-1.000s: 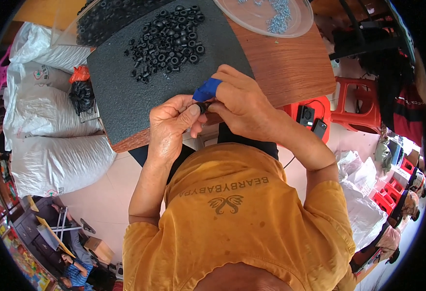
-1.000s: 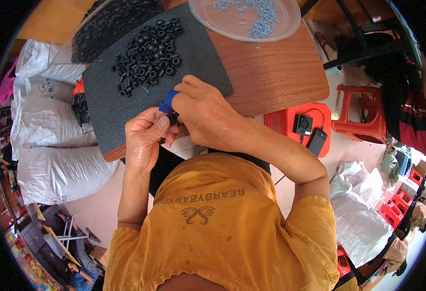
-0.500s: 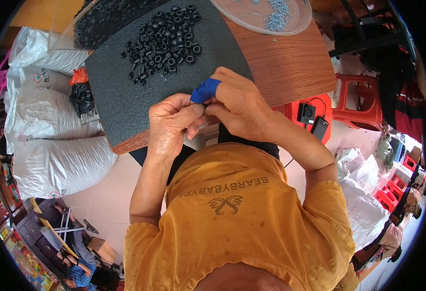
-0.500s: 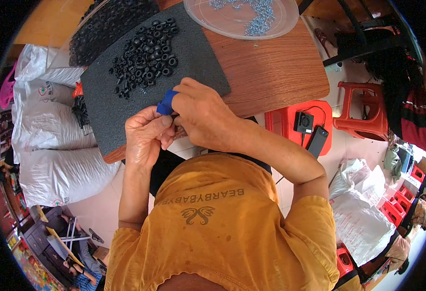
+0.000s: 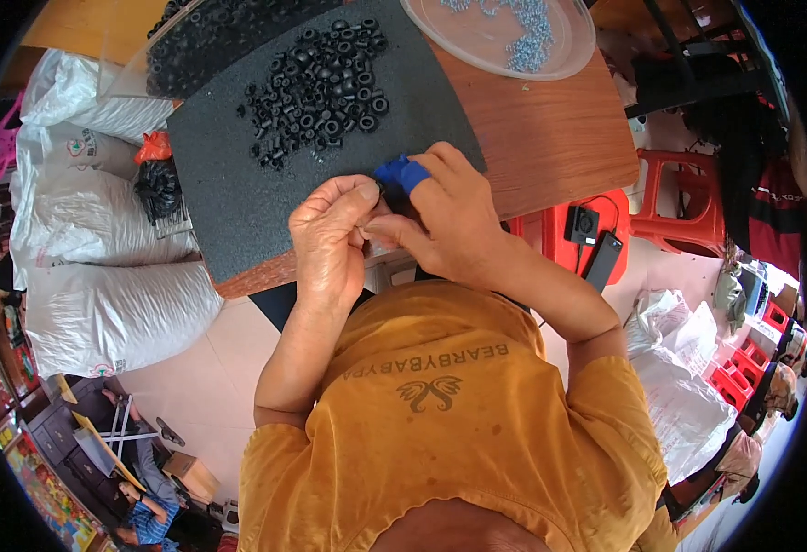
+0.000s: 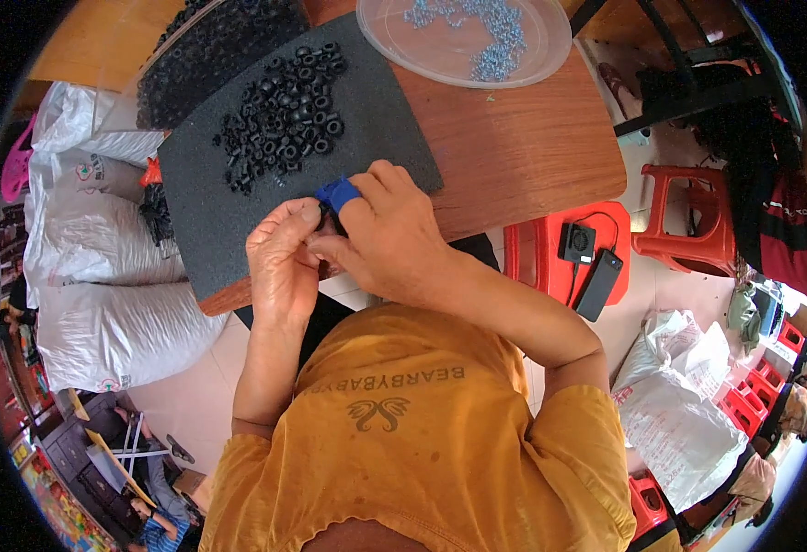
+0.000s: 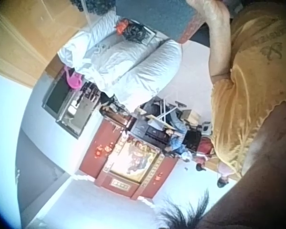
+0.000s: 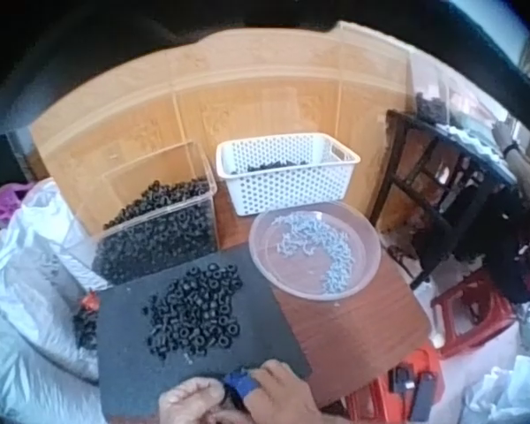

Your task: The person assembles small components by picking small blue pins from a tray and pressing them into black rubber pieces by hand.

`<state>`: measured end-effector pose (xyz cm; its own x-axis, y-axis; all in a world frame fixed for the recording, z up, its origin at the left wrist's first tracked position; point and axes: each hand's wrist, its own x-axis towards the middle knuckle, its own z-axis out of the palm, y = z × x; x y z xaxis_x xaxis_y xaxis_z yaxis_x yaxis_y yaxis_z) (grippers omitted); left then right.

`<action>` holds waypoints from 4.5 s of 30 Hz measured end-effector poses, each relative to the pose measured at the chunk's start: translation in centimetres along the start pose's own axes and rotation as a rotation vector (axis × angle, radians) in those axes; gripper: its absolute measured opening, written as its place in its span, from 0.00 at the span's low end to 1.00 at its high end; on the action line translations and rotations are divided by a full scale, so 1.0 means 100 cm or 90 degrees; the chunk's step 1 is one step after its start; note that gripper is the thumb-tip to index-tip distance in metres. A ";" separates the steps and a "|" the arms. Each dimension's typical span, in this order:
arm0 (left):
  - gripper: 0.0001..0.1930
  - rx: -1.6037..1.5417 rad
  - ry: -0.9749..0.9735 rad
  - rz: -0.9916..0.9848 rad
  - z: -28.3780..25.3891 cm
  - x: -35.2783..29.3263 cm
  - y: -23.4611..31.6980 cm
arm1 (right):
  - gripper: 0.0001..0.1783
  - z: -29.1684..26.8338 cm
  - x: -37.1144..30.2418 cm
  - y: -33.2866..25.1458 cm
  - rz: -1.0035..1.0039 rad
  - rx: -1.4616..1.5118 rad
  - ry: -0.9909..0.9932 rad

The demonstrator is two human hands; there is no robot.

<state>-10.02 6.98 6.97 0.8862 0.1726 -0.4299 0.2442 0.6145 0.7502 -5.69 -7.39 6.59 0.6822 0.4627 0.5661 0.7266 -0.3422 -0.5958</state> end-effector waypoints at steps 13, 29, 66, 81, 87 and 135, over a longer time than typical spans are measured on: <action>0.02 -0.022 0.032 0.031 0.012 -0.002 -0.005 | 0.15 0.020 -0.005 -0.002 -0.070 -0.163 0.076; 0.07 0.075 -0.080 -0.013 0.000 -0.009 0.006 | 0.16 0.017 -0.007 0.007 -0.091 -0.093 0.087; 0.09 0.239 -0.132 0.060 0.006 0.004 0.021 | 0.13 0.008 0.010 0.009 -0.186 -0.099 0.125; 0.12 0.323 -0.091 0.031 0.008 0.005 0.009 | 0.10 0.011 0.005 0.021 -0.268 -0.119 0.061; 0.12 0.357 -0.110 0.105 0.007 0.014 0.002 | 0.10 0.014 0.003 0.024 -0.249 -0.107 0.058; 0.10 1.136 -0.169 0.747 0.022 0.059 0.027 | 0.08 -0.055 0.066 0.080 0.094 -0.003 0.091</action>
<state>-3.25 7.95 7.57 0.8458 -0.3468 0.4053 -0.4411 -0.8820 0.1659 5.08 -11.59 8.63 0.7859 0.2865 0.5480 0.6179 -0.4015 -0.6760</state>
